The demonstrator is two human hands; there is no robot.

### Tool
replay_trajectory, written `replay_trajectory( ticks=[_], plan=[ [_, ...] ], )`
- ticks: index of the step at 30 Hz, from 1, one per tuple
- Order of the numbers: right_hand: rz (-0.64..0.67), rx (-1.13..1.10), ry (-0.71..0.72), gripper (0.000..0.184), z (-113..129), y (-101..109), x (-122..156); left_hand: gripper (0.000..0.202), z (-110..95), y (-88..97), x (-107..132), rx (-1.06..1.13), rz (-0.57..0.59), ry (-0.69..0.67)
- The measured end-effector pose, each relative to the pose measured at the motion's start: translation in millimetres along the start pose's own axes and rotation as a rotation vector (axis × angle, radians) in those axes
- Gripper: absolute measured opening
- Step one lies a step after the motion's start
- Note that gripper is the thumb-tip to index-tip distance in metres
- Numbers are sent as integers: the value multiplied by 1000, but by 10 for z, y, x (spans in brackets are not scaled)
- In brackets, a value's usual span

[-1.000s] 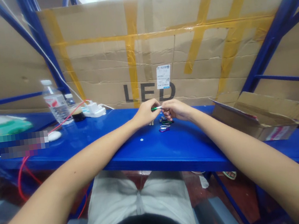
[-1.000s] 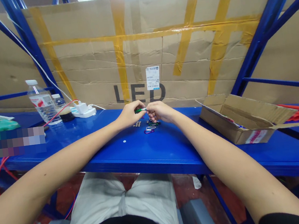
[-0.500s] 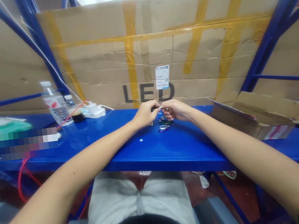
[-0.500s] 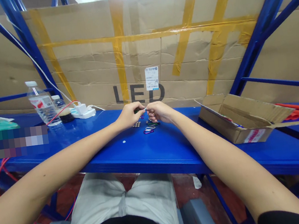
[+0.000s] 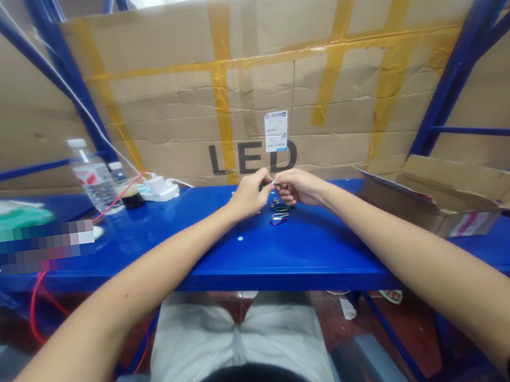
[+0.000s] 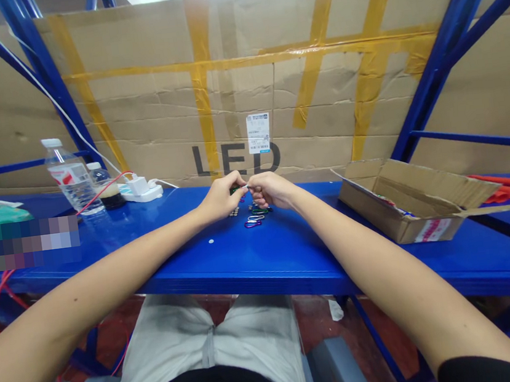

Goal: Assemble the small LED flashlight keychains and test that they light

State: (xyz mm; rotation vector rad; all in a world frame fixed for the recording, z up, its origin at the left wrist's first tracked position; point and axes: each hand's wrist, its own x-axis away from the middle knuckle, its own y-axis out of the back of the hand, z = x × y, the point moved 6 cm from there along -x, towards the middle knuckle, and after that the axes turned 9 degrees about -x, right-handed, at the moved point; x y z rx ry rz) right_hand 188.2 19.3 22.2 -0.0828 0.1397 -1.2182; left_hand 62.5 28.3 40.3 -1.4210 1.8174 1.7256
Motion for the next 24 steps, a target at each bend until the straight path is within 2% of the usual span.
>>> replay_trajectory(
  ticks=[7,13,18,24],
  plan=[
    [70,-76,-125,23,-34,-51,12,9,-83,34,20,-223,10,-118],
    [104,-118,-141,25,-55,-62,-1,7,-125,34,47,-366,27,-165],
    [105,-56,-126,22,-65,-35,8,6,-131,77,47,-294,18,-130],
    [94,-60,-89,20,-70,55,-22,6,-63,15,2,-133,30,-137]
  ],
)
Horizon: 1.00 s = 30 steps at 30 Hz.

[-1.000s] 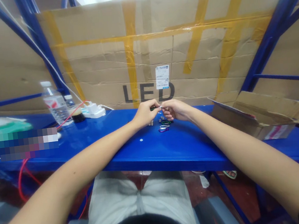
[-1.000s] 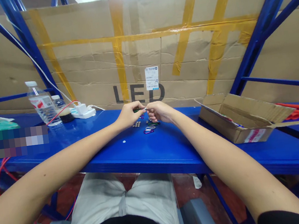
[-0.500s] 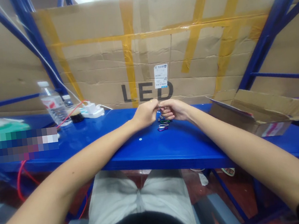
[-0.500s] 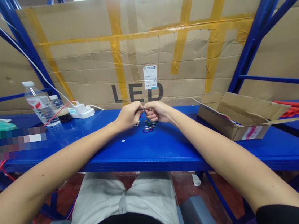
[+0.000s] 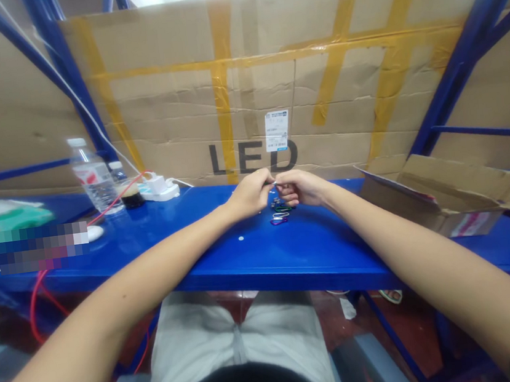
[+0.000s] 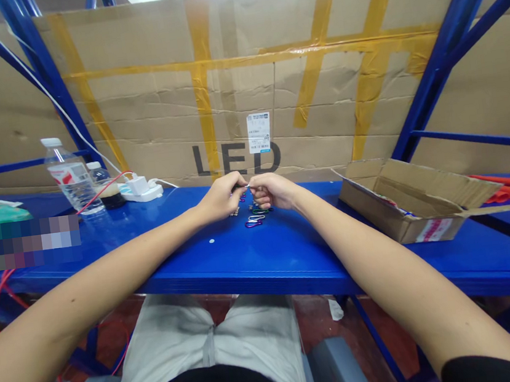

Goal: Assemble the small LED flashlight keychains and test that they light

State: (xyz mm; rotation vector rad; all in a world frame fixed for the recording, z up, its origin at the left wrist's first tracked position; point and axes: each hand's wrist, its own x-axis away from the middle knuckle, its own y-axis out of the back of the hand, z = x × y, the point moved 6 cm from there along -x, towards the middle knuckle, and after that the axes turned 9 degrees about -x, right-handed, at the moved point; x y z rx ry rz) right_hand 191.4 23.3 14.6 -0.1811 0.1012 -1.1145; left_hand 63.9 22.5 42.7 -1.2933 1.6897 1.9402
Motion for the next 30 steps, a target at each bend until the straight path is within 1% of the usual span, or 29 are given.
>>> replay_trajectory(
  ticks=[4,11,13,20,24,30],
  plan=[
    [-9,-9,8,20,-7,13,-13,8,21,-18,-7,-2,-9,-9],
    [-25,-32,-28,24,3,-47,40,11,-25,-27,22,-112,3,-117],
    [-26,-32,-36,24,1,-45,40,12,-23,-41,25,-125,13,-127],
    [-27,11,-9,24,0,5,-47,8,49,-29,10,19,-37,13],
    [-38,57,-3,22,-4,39,-71,8,65,-31,4,51,-28,63],
    [-56,84,-34,20,-9,49,-65,5,89,-26,11,100,-40,111]
  ],
)
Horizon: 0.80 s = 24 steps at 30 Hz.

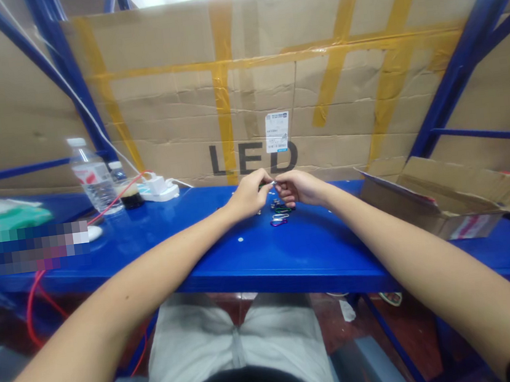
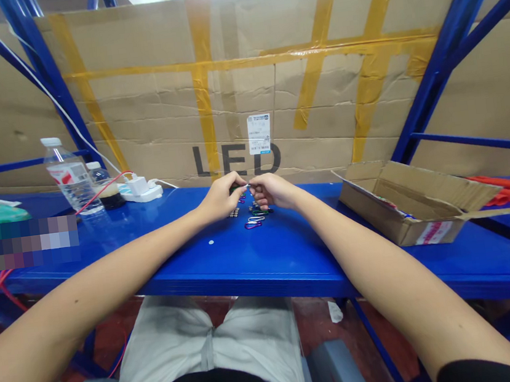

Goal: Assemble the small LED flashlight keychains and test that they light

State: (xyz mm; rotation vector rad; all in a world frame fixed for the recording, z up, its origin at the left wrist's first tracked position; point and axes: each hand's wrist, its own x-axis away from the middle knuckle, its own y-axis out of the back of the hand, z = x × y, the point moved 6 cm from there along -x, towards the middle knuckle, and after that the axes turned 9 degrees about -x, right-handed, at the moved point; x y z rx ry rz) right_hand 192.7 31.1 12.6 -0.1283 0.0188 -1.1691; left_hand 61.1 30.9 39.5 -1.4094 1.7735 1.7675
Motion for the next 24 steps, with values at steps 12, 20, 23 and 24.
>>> replay_trajectory(
  ticks=[12,20,23,24],
  plan=[
    [-227,864,249,5,290,135,156,4,286,-14,3,218,-66,252],
    [-4,1279,97,20,65,143,63,8,531,-69,-22,297,-56,403],
    [19,1322,98,18,8,148,18,11,537,-79,-29,287,-62,381],
    [25,1326,98,17,-5,146,13,12,543,-86,-28,282,-60,381]
  ],
)
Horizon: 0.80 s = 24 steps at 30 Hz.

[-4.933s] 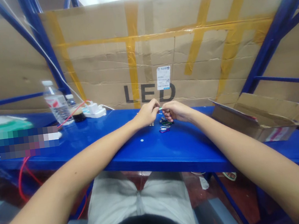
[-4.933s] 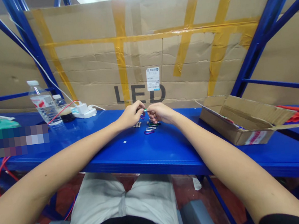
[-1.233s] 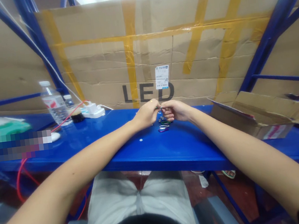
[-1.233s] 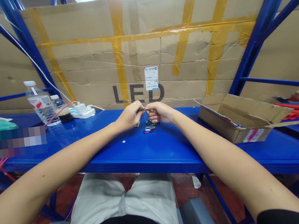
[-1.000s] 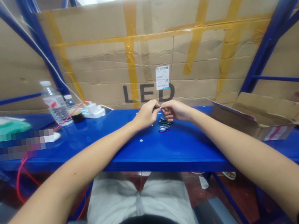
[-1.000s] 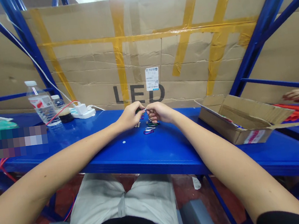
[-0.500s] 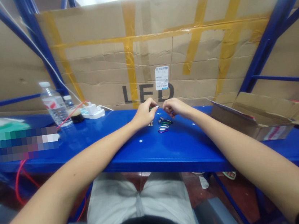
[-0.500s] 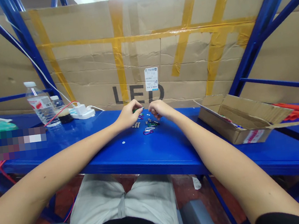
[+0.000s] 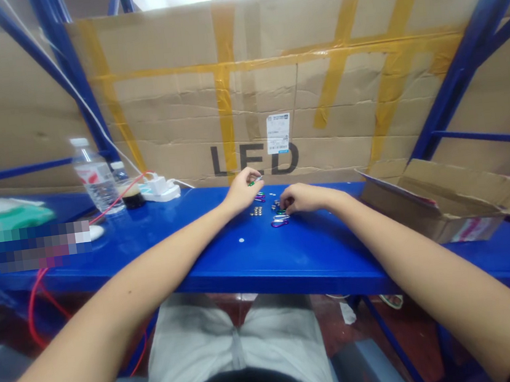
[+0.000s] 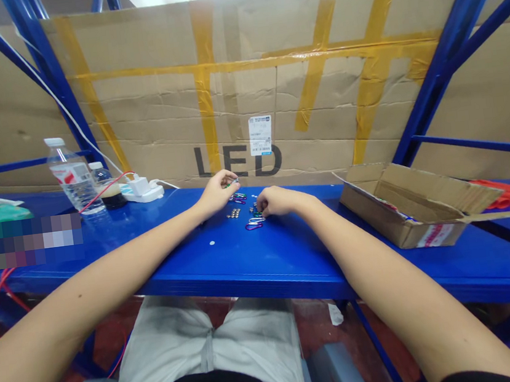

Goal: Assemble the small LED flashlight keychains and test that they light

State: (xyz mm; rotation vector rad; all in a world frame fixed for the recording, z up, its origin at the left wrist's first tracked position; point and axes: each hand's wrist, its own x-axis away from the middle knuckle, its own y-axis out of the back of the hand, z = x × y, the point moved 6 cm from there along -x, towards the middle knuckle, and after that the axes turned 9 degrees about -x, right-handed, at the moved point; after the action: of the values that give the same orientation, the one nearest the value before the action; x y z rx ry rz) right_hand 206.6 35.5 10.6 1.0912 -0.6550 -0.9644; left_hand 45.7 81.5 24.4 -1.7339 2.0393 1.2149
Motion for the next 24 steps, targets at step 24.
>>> replay_trajectory(
  ticks=[24],
  plan=[
    [56,-79,97,16,142,0,75,11,26,-11,6,-44,13,1]
  ],
)
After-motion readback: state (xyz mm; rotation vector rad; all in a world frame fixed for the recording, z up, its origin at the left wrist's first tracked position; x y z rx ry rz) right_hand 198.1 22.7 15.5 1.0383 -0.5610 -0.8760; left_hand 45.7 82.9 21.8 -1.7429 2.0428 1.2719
